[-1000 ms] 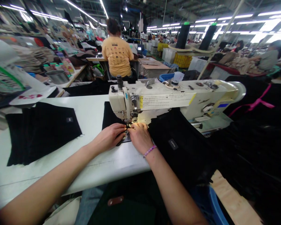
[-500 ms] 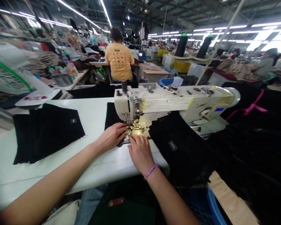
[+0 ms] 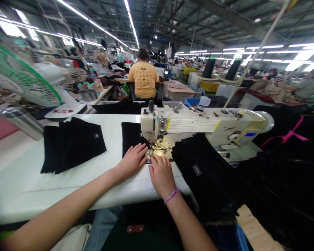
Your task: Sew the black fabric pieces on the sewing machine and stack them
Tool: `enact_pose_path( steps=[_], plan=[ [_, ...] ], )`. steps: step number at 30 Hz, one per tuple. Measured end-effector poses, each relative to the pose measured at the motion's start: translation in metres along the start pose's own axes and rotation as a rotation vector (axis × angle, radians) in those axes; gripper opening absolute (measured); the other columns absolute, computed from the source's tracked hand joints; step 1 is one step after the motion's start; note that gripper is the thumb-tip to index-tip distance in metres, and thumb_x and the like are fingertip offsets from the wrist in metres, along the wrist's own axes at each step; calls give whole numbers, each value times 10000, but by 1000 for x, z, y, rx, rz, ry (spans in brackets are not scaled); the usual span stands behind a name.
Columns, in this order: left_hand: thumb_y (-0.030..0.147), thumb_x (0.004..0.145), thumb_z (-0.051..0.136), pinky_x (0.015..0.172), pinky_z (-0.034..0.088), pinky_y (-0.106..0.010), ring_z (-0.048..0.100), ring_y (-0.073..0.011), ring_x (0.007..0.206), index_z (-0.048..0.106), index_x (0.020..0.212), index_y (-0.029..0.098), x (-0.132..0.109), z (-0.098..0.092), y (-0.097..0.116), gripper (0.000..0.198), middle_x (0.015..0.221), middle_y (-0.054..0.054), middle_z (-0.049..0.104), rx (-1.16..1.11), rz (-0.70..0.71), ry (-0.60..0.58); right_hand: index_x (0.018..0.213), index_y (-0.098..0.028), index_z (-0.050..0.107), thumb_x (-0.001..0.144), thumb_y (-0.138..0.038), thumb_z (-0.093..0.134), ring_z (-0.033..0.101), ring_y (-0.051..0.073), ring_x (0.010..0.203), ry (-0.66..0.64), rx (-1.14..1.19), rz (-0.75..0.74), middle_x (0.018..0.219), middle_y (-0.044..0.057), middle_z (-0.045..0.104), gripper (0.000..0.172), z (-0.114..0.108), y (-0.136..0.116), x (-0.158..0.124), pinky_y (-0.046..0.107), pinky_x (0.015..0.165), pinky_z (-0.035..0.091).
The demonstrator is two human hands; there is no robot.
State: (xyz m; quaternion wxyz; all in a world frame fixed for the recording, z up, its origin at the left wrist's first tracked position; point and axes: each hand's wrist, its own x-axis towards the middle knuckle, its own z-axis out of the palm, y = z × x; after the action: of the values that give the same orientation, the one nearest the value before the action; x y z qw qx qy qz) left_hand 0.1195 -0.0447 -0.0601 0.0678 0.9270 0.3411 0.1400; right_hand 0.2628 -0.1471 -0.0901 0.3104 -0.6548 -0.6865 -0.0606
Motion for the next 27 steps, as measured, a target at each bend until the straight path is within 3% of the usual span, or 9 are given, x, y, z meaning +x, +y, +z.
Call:
enact_pose_path(
  steps=[4, 7, 9, 11, 13, 16, 19, 22, 27],
  plan=[
    [410, 930, 564, 981, 509, -361, 655, -242, 1132, 687, 1159, 236, -17, -28, -4, 313, 1216, -89, 697, -16, -121, -1, 1174, -169, 662, 951, -175, 525, 582, 276, 1114, 10, 14, -20, 1182, 134, 670, 261, 2, 2, -2, 468, 986, 474],
    [348, 1008, 368, 912, 522, -428, 661, -306, 1071, 674, 1104, 150, -11, -49, -30, 377, 1122, -172, 682, 38, -416, 90, 1174, -170, 665, 956, -185, 522, 579, 281, 1120, 17, 16, -16, 1189, 131, 668, 261, 4, 4, -3, 476, 995, 467],
    [345, 994, 401, 893, 513, -490, 632, -375, 1100, 654, 1069, 94, -2, -55, -50, 364, 1117, -235, 655, 61, -600, 115, 1169, -170, 670, 952, -186, 532, 580, 279, 1126, 21, 15, -17, 1188, 126, 670, 258, 5, 4, -4, 466, 996, 470],
    [369, 944, 537, 894, 510, -487, 624, -382, 1100, 648, 1027, 89, 7, -52, -64, 312, 1114, -245, 650, 42, -703, 104, 1163, -169, 675, 948, -182, 533, 585, 275, 1123, 28, 16, -28, 1181, 125, 675, 258, 5, 5, -5, 455, 983, 479],
    [362, 901, 638, 906, 515, -451, 636, -325, 1074, 648, 1013, 109, 14, -44, -71, 276, 1111, -199, 663, -7, -740, 96, 1156, -168, 680, 954, -182, 510, 593, 279, 1110, 43, 26, -47, 1170, 131, 680, 265, 6, 6, -6, 464, 962, 488],
    [357, 939, 620, 869, 551, -416, 658, -214, 977, 640, 1089, 138, 19, -30, -73, 266, 1096, -90, 673, -101, -756, 131, 1154, -171, 682, 969, -203, 469, 600, 292, 1091, 75, 49, -78, 1161, 141, 685, 283, 10, 9, -10, 490, 942, 494],
    [362, 957, 604, 807, 578, -383, 665, -182, 917, 630, 1142, 149, 23, -31, -77, 283, 1097, -70, 670, -166, -766, 221, 1161, -187, 673, 978, -234, 463, 607, 290, 1090, 95, 49, -100, 1166, 127, 689, 283, 17, 14, -12, 482, 942, 499],
    [350, 959, 602, 812, 577, -383, 667, -185, 926, 627, 1143, 146, 22, -54, -90, 276, 1091, -71, 672, -165, -784, 322, 1157, -186, 668, 983, -259, 462, 607, 296, 1100, 80, 49, -119, 1173, 127, 686, 280, 22, 20, -14, 478, 943, 502],
    [340, 964, 589, 870, 555, -410, 659, -202, 985, 612, 1165, 141, 3, -115, -135, 284, 1110, -76, 668, -61, -898, 412, 1147, -191, 662, 990, -299, 457, 609, 303, 1108, 82, 50, -129, 1170, 130, 687, 280, 24, 23, -16, 477, 943, 504]
  ],
)
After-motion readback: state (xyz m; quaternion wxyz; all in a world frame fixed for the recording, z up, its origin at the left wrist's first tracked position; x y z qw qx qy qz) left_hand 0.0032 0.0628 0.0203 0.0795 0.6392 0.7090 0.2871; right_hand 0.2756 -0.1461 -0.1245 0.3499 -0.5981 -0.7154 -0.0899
